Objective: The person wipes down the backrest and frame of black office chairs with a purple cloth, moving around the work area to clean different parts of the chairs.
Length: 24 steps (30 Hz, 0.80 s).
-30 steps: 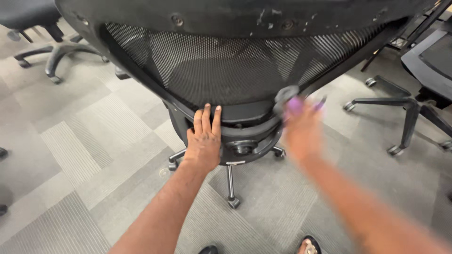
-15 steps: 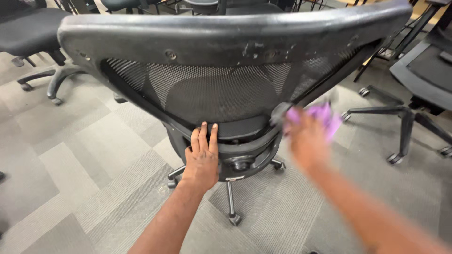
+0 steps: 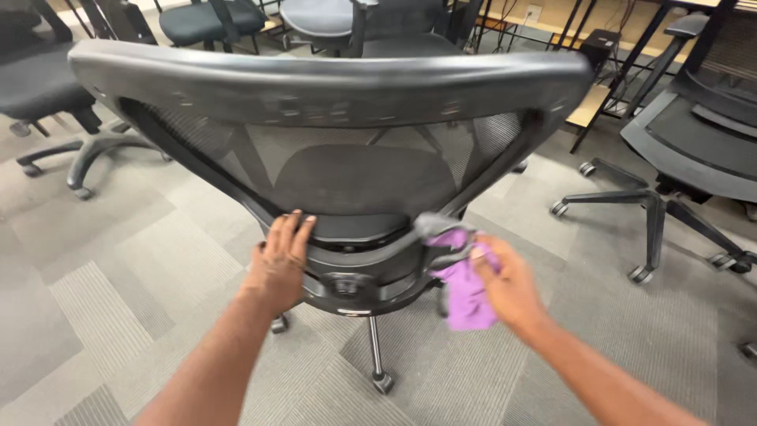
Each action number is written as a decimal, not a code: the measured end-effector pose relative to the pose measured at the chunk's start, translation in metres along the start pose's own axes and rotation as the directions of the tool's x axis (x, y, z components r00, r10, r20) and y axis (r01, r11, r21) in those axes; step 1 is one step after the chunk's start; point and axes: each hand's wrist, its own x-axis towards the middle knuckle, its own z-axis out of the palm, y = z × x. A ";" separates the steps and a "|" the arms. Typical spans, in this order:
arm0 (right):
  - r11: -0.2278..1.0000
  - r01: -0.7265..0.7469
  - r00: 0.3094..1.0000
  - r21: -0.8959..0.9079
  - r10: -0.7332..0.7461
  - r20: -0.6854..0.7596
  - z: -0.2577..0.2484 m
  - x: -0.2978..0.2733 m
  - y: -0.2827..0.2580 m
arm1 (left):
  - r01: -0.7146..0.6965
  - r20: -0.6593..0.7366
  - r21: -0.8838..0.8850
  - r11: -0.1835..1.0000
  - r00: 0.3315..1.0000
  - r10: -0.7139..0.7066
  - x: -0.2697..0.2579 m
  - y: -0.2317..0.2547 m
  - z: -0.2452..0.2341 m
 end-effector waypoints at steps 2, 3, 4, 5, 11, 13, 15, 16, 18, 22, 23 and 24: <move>0.993 0.082 0.996 0.089 -0.081 -0.024 -0.021 0.001 -0.004 | 0.051 0.071 -0.015 0.999 0.996 -0.050 0.010 -0.013 -0.010; 0.984 0.123 0.992 0.129 -0.119 -0.040 -0.033 0.000 -0.010 | 0.105 0.133 -0.043 0.994 0.986 -0.098 0.020 -0.020 -0.021; 0.977 0.174 0.983 0.123 -0.165 -0.081 -0.040 -0.001 -0.017 | 0.164 0.193 -0.067 0.984 0.970 -0.149 0.024 -0.023 -0.031; 0.968 0.225 0.970 0.114 -0.211 -0.121 -0.046 -0.003 -0.026 | 0.140 0.076 -0.142 0.980 0.989 -0.131 0.021 -0.023 -0.041; 0.705 0.373 0.926 0.604 -0.246 -0.285 -0.041 -0.005 -0.099 | -0.178 -0.583 -0.524 0.833 0.787 -0.199 -0.035 0.023 -0.147; 0.657 0.472 0.879 0.588 -0.398 -0.262 -0.010 -0.008 -0.118 | -0.420 -0.851 -0.340 0.841 0.518 -0.085 -0.045 0.046 -0.183; 0.662 0.657 0.744 0.361 -0.646 -0.171 0.025 -0.017 -0.139 | -0.514 -0.958 -0.129 0.848 0.285 0.027 -0.033 0.064 -0.220; 0.618 0.750 0.652 0.238 -0.751 -0.105 0.032 -0.017 -0.151 | -0.538 -0.966 -0.080 0.839 0.249 0.068 -0.021 0.070 -0.237; 0.557 0.828 0.561 0.068 -0.825 -0.064 0.030 -0.007 -0.174 | -0.548 -0.963 -0.025 0.836 0.237 0.127 0.001 0.076 -0.260; 0.551 0.830 0.557 0.088 -0.829 -0.059 0.049 0.010 -0.177 | -0.431 -0.937 -0.043 0.901 0.329 0.113 0.027 0.068 -0.253; 0.572 0.813 0.581 0.108 -0.810 -0.080 0.062 0.012 -0.170 | -0.432 -0.951 -0.026 0.901 0.289 0.112 0.028 0.061 -0.246; 0.613 0.782 0.623 0.111 -0.771 -0.133 0.084 0.009 -0.157 | -0.434 -0.960 -0.002 0.901 0.254 0.121 0.030 0.053 -0.240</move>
